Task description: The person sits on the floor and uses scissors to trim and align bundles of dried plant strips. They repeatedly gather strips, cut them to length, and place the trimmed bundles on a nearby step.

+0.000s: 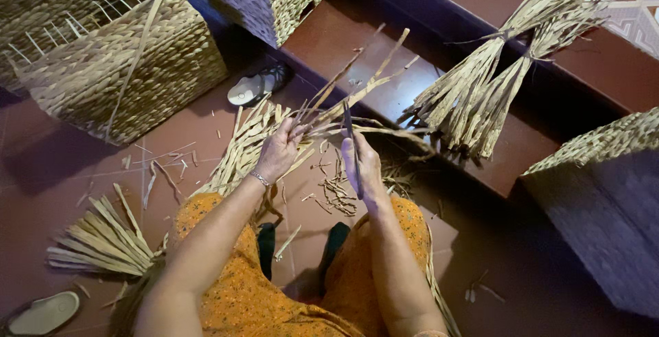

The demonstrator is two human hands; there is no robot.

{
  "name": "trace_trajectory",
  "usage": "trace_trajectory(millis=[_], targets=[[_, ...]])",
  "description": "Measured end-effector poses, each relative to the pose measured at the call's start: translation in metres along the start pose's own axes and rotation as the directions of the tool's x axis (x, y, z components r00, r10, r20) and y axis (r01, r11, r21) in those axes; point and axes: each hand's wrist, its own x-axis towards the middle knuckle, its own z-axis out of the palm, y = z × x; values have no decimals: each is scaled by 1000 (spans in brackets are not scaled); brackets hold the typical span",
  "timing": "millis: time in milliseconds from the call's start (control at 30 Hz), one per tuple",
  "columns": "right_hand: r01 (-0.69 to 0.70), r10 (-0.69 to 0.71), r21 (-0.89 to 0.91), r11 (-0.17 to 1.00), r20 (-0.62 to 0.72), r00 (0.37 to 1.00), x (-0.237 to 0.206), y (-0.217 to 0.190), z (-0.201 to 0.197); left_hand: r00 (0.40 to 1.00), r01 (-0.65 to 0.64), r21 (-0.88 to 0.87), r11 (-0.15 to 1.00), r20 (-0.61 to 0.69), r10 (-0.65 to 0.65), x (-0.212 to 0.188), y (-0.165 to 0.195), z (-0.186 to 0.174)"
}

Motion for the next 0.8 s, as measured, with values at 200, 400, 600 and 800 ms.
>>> trace_trajectory(millis=[200, 400, 600, 800], targets=[[-277, 278, -26, 961, 92, 956, 3, 8, -1, 996, -92, -103, 990, -5, 92, 0, 0, 0], [-264, 264, -19, 964, 95, 960, 5, 11, -5, 998, 64, -333, 941, 48, -51, 3, -5, 6], [-140, 142, -29, 990, 87, 986, 4, 2, -11, 998, 56, -320, 946, 51, -41, 1, -3, 4], [-259, 264, -63, 964, 110, 958, 3, -10, -15, 997, -24, -244, 970, 62, 40, -2, -1, 4]])
